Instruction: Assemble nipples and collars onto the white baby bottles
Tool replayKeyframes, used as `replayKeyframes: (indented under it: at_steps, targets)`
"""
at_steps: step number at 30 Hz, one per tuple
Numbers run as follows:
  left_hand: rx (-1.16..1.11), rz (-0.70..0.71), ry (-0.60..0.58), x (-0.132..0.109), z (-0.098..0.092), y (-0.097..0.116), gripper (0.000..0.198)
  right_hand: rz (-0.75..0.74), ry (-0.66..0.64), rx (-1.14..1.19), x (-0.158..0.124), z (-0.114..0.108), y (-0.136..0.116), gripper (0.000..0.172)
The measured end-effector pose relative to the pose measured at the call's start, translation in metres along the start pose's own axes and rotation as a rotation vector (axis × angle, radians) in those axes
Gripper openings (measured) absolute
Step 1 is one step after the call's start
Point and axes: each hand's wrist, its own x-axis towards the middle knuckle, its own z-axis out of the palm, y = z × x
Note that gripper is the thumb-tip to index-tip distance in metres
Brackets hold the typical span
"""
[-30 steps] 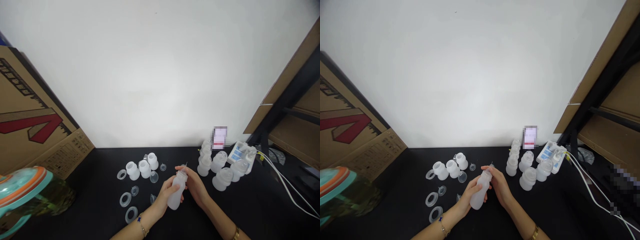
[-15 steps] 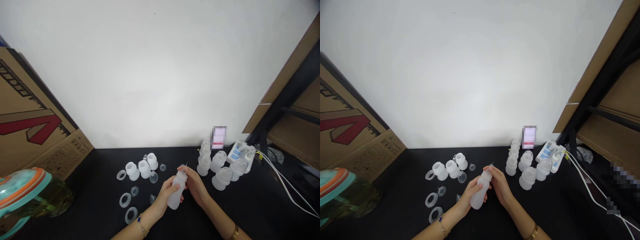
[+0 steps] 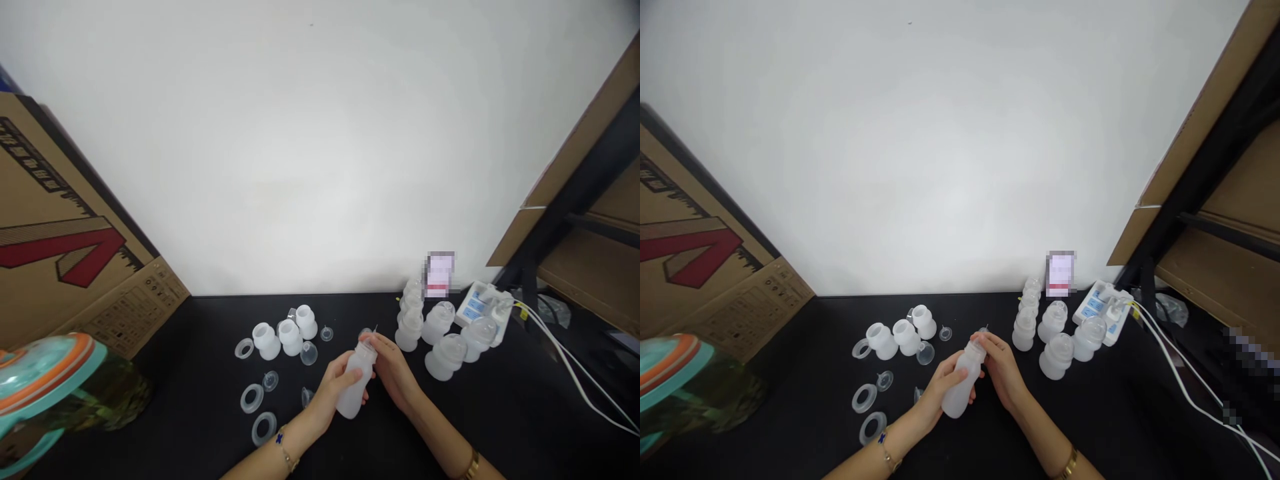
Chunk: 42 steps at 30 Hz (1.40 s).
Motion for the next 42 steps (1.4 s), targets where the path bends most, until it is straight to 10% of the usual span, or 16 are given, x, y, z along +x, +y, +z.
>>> replayKeyframes:
  at_steps: [42]
  targets:
    - [0.045,-0.015,-0.022,0.0004,-0.0007,-0.0039,0.051,-0.076,-0.035,0.010,0.0051,-0.0053,0.0061,0.038]
